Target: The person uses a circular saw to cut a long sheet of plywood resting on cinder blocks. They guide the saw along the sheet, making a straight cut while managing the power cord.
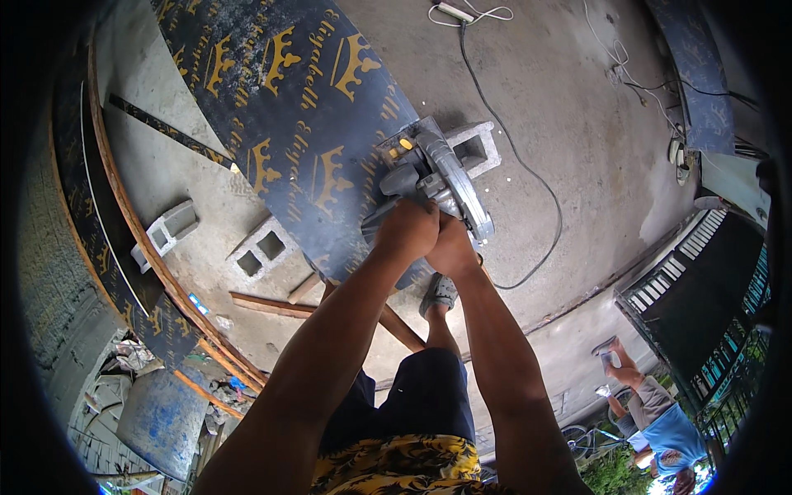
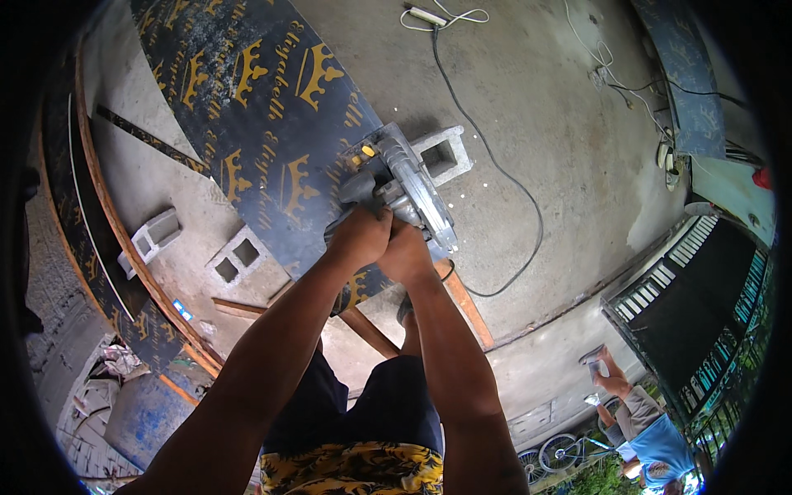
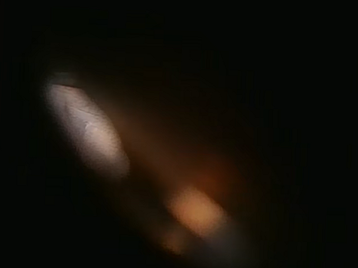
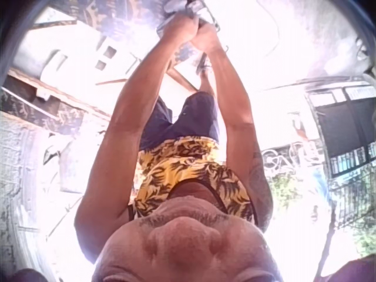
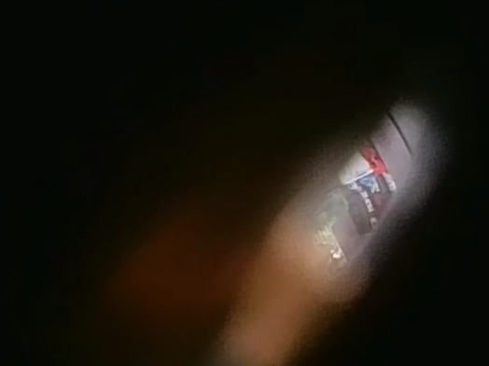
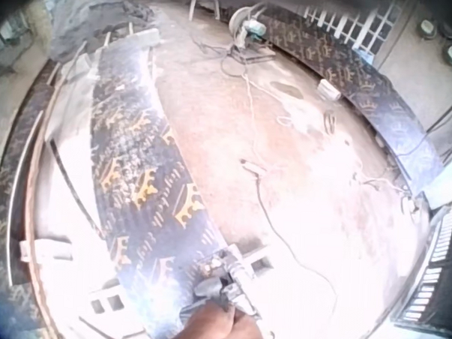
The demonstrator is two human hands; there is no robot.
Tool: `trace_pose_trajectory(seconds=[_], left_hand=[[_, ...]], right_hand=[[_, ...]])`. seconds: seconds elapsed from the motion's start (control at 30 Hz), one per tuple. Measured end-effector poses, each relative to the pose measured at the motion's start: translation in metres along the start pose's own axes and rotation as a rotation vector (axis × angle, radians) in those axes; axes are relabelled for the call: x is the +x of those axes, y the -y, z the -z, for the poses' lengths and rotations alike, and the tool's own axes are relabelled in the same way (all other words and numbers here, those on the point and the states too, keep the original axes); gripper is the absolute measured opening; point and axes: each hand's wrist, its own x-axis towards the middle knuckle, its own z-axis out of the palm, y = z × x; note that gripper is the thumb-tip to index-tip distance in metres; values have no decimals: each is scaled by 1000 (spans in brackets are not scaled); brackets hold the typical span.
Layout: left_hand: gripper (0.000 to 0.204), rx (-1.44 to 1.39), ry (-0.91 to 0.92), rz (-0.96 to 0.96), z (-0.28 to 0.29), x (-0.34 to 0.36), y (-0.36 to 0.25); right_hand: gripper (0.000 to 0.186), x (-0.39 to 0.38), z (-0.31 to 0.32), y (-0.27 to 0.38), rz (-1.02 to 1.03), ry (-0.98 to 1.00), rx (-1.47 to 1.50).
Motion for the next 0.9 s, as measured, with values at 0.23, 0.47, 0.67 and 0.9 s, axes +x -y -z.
trace_pose_trajectory(seconds=[0.23,0.47,0.67,0.9], left_hand=[[65,2,20,18,16,5,-4],[60,-51,-89,-14,25,12,0],[62,-20,-8,-2,44,17,-3],[60,-20,-41,12,60,19,-5]], right_hand=[[33,10,-1,13,12,-27,30],[36,25,-1,25,-42,15,13],[37,35,-5,31,2,-7,28],[34,47,-6,41,32,5,-10]])
